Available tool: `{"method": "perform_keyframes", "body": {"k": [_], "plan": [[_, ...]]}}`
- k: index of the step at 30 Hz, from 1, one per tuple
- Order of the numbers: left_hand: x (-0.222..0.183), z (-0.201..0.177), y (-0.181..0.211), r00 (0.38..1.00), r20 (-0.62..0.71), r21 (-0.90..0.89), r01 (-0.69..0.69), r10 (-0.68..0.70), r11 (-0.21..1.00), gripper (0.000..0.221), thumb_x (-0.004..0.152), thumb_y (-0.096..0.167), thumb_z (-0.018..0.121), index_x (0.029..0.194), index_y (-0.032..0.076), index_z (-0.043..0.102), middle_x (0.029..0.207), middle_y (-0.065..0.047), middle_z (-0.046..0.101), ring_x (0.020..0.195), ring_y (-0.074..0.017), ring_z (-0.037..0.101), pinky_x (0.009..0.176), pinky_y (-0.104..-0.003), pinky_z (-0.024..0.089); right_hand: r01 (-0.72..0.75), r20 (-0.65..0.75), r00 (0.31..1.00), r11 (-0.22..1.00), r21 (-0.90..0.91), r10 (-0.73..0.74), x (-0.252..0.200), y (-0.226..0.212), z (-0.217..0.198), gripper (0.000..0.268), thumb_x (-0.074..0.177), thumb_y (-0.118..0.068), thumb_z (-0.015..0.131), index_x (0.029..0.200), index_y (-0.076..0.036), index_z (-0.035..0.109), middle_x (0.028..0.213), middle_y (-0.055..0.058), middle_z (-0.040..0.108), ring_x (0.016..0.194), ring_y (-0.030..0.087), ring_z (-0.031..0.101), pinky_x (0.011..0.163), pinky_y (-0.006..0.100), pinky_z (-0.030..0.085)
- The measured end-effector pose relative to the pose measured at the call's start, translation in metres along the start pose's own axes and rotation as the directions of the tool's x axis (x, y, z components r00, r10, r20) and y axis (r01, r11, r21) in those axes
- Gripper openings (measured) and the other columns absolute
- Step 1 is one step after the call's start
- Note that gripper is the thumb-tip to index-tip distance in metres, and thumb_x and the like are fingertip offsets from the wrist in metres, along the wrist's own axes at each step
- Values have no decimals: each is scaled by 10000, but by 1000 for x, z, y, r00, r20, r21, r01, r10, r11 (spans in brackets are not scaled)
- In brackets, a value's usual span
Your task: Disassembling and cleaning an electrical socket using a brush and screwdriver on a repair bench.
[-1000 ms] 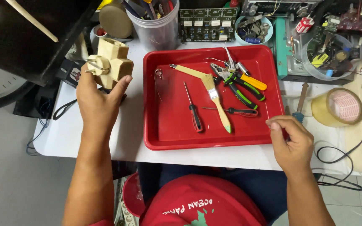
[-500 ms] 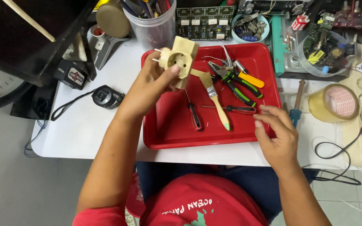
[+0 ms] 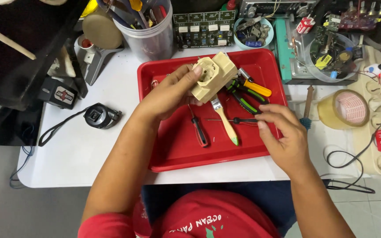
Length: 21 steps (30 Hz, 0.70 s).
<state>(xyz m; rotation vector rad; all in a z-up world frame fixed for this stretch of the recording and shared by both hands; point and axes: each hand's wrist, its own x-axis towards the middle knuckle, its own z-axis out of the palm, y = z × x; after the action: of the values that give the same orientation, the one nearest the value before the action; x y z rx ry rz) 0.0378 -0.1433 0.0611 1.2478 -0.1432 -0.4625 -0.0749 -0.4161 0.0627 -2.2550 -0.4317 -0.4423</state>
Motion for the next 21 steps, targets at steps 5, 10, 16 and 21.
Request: {"method": "perform_keyframes", "body": {"k": [5,10,16,21], "plan": [[4,-10,-10,987,-17,28,-158,159,987,675,873,308,829,1314,-4,426,1046,-121,613,942,-219,704,795,-349,649,75,54,996,997,31,-77,50,-4,-5,156,1016,-56,658,1141,13,722,1198,200,693,1127,429,686,962,490,516],[-5,1,0,959,-74,118,-263,273,957,629,798,125,856,1180,119,356,1133,-61,571,1071,-142,638,935,-266,577,122,47,991,992,15,-123,96,-30,-4,180,1067,26,591,1220,97,651,1204,230,653,1061,293,647,985,399,555],[-10,0,-3,960,-74,200,-249,268,948,644,773,166,870,1166,115,362,1164,-68,587,1092,-147,628,924,-278,570,-37,235,972,996,79,18,117,-34,33,372,1045,-192,597,1375,-27,549,1278,131,610,993,218,655,844,350,539],[-12,-1,-7,969,-50,192,-227,241,955,644,786,170,862,1199,129,370,1169,-58,585,1083,-121,612,952,-277,556,-187,321,940,963,194,118,113,-25,45,486,1066,-307,473,1467,-33,457,1329,147,648,1161,233,648,923,364,529]]}}
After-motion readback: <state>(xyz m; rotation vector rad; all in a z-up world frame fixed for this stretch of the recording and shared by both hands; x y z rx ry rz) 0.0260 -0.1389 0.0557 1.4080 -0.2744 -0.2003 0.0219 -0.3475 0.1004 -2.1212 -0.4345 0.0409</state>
